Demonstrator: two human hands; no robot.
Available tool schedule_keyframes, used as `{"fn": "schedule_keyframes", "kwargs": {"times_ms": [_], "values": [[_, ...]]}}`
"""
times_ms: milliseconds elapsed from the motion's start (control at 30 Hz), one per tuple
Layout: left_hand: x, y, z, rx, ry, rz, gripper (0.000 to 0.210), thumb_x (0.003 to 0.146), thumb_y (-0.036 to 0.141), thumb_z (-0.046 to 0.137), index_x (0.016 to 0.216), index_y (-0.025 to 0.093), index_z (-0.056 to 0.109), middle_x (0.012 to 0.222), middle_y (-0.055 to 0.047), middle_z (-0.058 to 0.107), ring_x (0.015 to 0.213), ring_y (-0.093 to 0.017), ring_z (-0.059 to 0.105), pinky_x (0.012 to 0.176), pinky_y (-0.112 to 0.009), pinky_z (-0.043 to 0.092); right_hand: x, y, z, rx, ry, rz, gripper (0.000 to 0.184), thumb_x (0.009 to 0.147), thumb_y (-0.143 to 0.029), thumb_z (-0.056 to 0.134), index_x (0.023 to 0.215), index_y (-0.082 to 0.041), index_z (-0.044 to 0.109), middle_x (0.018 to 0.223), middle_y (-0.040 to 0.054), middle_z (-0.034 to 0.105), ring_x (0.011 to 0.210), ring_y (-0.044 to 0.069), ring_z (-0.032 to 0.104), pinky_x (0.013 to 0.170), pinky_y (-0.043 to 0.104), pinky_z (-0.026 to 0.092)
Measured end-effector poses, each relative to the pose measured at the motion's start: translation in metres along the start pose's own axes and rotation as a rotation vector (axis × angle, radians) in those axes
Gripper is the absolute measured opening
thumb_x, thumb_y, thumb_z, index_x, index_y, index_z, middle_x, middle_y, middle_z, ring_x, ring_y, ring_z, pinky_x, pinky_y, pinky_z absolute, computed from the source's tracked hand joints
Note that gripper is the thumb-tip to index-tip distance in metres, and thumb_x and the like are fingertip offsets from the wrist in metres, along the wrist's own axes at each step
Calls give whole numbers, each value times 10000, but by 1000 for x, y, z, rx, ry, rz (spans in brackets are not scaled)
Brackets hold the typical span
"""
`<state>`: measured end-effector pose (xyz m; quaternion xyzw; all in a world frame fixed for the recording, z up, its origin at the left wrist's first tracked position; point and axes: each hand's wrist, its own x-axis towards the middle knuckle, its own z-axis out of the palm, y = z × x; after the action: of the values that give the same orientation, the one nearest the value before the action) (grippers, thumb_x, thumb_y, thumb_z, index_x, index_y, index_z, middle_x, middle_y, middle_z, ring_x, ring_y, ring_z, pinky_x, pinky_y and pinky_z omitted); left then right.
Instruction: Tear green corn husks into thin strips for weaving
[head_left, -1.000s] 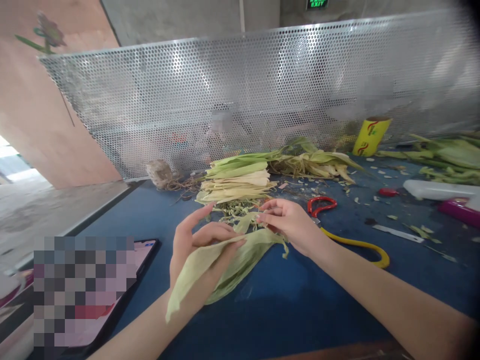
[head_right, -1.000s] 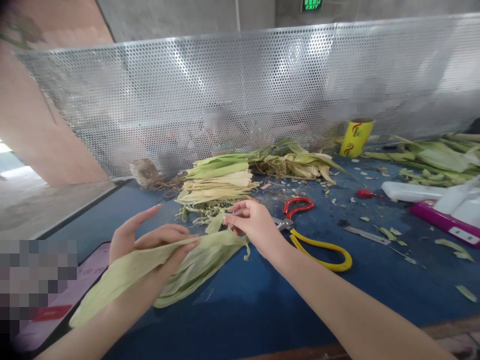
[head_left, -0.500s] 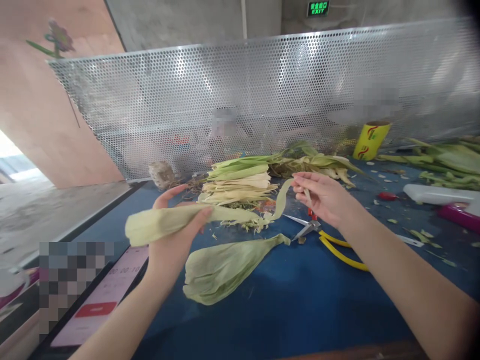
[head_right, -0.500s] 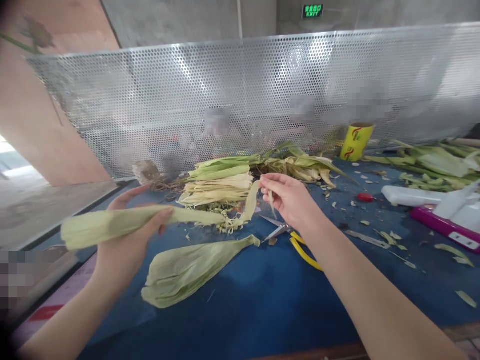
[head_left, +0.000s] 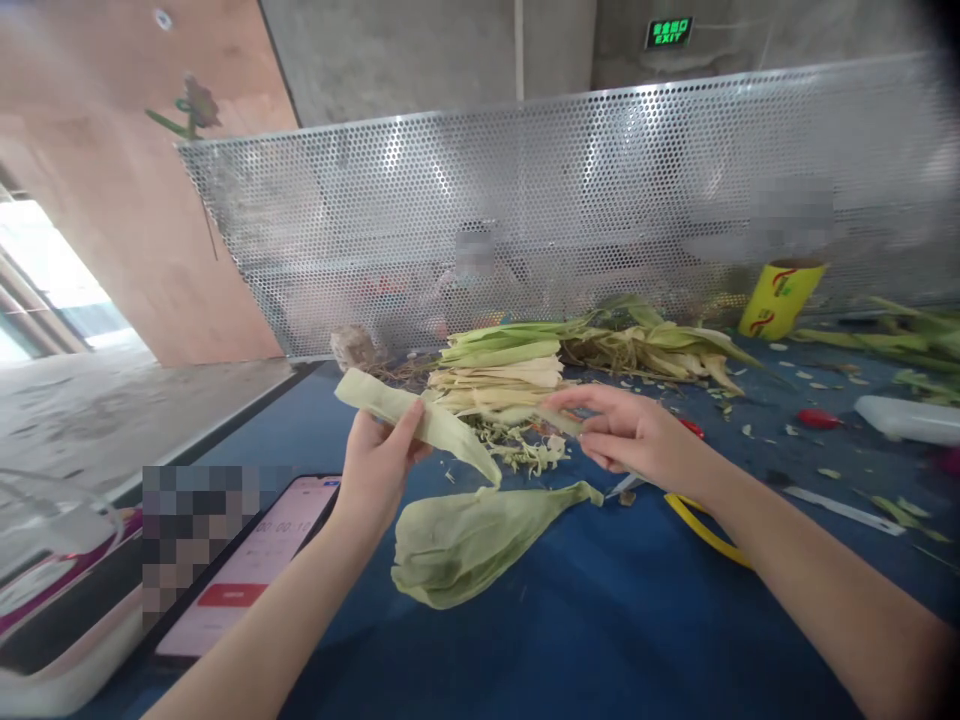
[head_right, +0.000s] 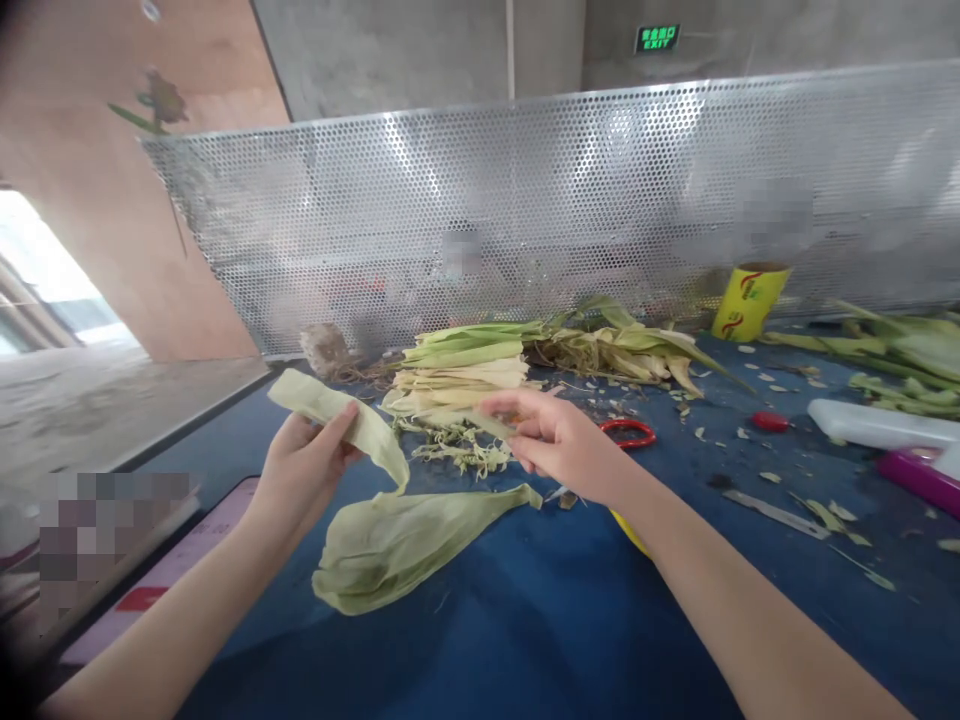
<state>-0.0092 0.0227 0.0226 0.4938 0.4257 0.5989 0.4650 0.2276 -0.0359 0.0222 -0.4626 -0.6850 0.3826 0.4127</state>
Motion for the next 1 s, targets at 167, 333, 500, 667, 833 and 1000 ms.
{"fn": "schedule_keyframes", "kwargs": {"times_ms": [167,333,500,667,833,1000], "values": [[-7,-3,0,68,-98,-8,268,723,416,573,845,194,488,556,35,581,476,-121,527,441,-217,388,5,14,8,-230,-94,18,224,776,-275,518,966,-259,635,1036,52,620,890,219,579,718,325,456],[-22,2,8,175,-415,-83,285,794,438,467,737,167,531,526,-14,625,442,-121,518,464,-227,401,5,3,24,-295,57,-47,290,789,-410,512,1036,-279,587,1013,45,622,1073,248,482,931,396,326],[-40,9,21,271,-774,-254,344,831,409,393,648,155,534,545,-49,643,447,-131,535,505,-253,424,8,-12,38,-4,104,-95,344,791,-385,515,1110,-259,488,1008,26,605,914,170,555,783,281,423],[-44,13,28,546,-769,-46,300,809,373,416,645,168,563,577,-10,601,519,-131,529,507,-237,401,12,-9,36,-121,218,-54,191,798,-349,481,736,-196,578,685,5,578,634,140,519,577,242,384],[-36,11,35,686,-608,234,197,717,326,545,876,210,543,588,40,566,490,-104,472,481,-209,361,13,-3,36,26,166,61,206,741,-377,559,825,-203,489,581,-37,520,511,109,451,486,222,319],[-35,3,34,694,-588,204,120,787,298,427,733,195,457,499,69,397,458,-88,385,461,-198,321,12,1,38,55,126,-24,121,799,-302,492,756,-198,448,621,-36,522,593,103,502,592,219,377]]}}
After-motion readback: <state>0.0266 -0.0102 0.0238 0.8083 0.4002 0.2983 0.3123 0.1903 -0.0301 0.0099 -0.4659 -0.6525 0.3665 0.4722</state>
